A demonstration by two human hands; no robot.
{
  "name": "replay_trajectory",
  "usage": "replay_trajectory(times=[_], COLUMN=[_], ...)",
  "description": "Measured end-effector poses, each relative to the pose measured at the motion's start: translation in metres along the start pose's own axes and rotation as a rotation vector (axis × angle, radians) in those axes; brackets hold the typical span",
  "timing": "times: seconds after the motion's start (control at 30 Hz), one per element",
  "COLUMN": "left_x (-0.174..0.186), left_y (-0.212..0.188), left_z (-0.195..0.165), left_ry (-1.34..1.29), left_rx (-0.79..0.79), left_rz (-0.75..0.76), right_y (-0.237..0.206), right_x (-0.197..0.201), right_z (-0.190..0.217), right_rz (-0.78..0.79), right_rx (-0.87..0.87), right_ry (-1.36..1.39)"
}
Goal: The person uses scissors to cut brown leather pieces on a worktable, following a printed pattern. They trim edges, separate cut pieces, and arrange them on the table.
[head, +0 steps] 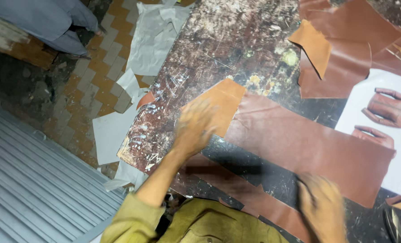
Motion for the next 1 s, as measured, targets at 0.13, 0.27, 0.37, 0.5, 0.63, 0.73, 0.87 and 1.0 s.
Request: replay_trajectory(times=[0.13, 0.27, 0.37, 0.5, 0.63, 0.73, 0.87, 1.0], left_x=[0.03, 0.026, 0.023, 0.014, 0.006, -0.002, -0.006, 0.001], left_y=[-0.064, -0.095, -0.101, -0.095, -0.079, -0.062, -0.059, -0.077], left_z=[0.01, -0.006, -0.013, -0.006, 0.012, 0.025, 0.036, 0.049], left_ry=[0.065, 0.118, -0.058, -0.192, -0.451, -0.602, -0.821, -1.0], left_rx=[0.365, 0.336, 0.297, 0.325, 0.355, 0.524, 0.612, 0.724], left_rz=[0.058, 0.175, 0.242, 0.179, -0.137, -0.158, -0.075, -0.003], right_y=[-0.089, -0.162, -0.179, -0.188, -0.165, -0.131, -0.103, -0.102], right_x=[0.031, 0.031, 0.001, -0.009, -0.01, -0.018, -0.019, -0.018], right_z=[-0.049, -0.058, -0.066, -0.09, -0.127, -0.149, -0.158, -0.16], right_rz=[-0.091, -0.095, -0.07, -0.029, -0.245, -0.366, -0.374, -0.303], right_rx=[-0.307, -0.483, -0.598, -0.426, -0.611, -0.652, -0.704, -0.73], right_ry=[-0.195, -0.361, -0.168, -0.276, 0.038, 0.354, 0.362, 0.245])
Point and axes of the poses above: each hand's wrist, its own y-axis towards the middle knuckle, its own x-axis out of the back of the hand, z = x × y, the point moved 1 cm from there along y, towards the middle knuckle, and after that the axes turned 2 degrees about z, right-handed, at the moved point
